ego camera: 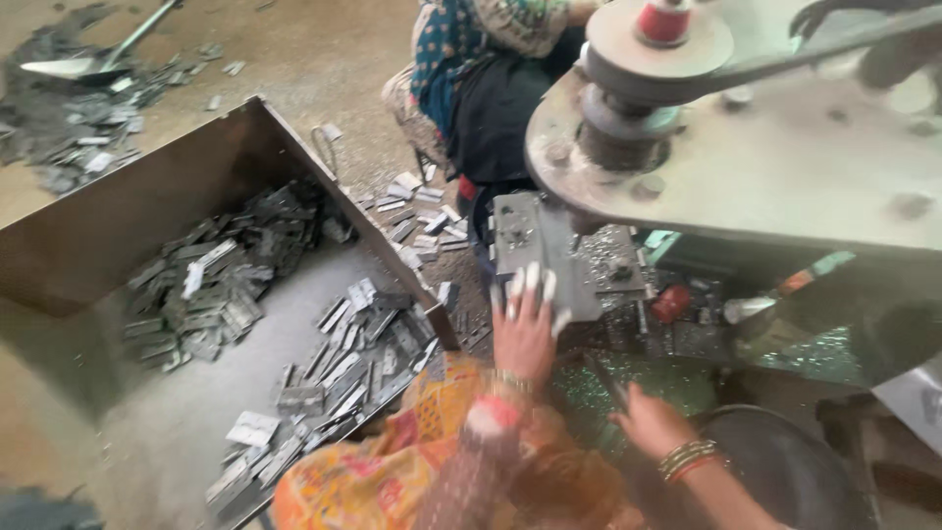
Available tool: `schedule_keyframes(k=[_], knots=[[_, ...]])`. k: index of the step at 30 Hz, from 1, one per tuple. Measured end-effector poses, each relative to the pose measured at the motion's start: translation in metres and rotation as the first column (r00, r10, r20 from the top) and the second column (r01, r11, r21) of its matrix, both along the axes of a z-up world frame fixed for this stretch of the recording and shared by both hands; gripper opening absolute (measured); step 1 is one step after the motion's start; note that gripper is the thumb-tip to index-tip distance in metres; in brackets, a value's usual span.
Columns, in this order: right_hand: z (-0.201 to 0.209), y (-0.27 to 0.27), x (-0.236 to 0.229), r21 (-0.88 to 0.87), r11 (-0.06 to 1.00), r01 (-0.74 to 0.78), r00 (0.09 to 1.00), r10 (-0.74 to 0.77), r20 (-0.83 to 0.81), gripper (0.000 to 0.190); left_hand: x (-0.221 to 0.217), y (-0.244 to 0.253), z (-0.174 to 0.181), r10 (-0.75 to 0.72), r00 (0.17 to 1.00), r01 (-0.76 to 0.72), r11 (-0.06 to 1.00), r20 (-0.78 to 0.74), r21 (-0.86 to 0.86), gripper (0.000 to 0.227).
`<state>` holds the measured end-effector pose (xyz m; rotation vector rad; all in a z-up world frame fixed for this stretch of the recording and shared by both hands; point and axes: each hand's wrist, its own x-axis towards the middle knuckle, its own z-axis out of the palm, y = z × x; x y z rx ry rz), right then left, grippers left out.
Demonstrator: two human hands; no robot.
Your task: The person repeatedly picks up small metal brackets from a bin, places them into a punch press machine, and operates the lever to punch holes. After each cycle, the person removes the processed bracket and drops it into a collection bin. The process is repeated continuously throughout the clip.
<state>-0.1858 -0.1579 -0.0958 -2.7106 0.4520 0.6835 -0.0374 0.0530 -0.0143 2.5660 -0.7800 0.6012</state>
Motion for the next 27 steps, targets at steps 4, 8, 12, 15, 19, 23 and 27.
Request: schedule_keyframes(k=[4, 8, 12, 15, 19, 23, 27], knots=[[0.012, -0.007, 0.015, -0.026, 1.000, -0.015, 0.995, 0.012, -0.097, 0.046, -0.073, 0.067, -0.014, -0.031, 0.998, 0.023, 0.988, -0.049, -0.154, 0.049], [0.028, 0.000, 0.025, -0.050, 0.999, 0.003, 0.980, -0.013, -0.200, 0.047, -0.104, 0.128, -0.010, 0.164, 0.964, -0.200, 0.966, -0.211, -0.165, 0.052], [0.041, 0.004, 0.031, -0.061, 0.998, -0.002, 0.966, -0.014, -0.260, 0.047, -0.077, 0.180, -0.010, 0.373, 0.914, -0.404, 0.823, -0.157, -0.399, 0.044], [0.043, 0.006, 0.035, -0.080, 0.997, -0.009, 0.953, -0.015, -0.302, 0.047, -0.048, 0.225, -0.026, 0.550, 0.815, -0.578, 0.742, -0.186, -0.339, 0.041], [0.036, 0.003, 0.035, -0.079, 0.996, 0.050, 0.950, -0.072, -0.304, 0.047, -0.011, 0.263, -0.080, 0.558, 0.736, -0.650, 0.741, -0.384, -0.170, 0.046], [0.019, -0.008, 0.025, -0.086, 0.996, 0.035, 0.959, -0.058, -0.276, 0.046, 0.057, 0.262, -0.150, 0.510, 0.790, -0.551, 0.834, -0.339, -0.028, 0.038], [0.001, -0.016, 0.023, -0.120, 0.990, -0.070, 0.987, 0.052, -0.151, 0.048, 0.108, 0.261, -0.198, 0.498, 0.753, -0.509, 0.855, -0.431, 0.099, 0.032]])
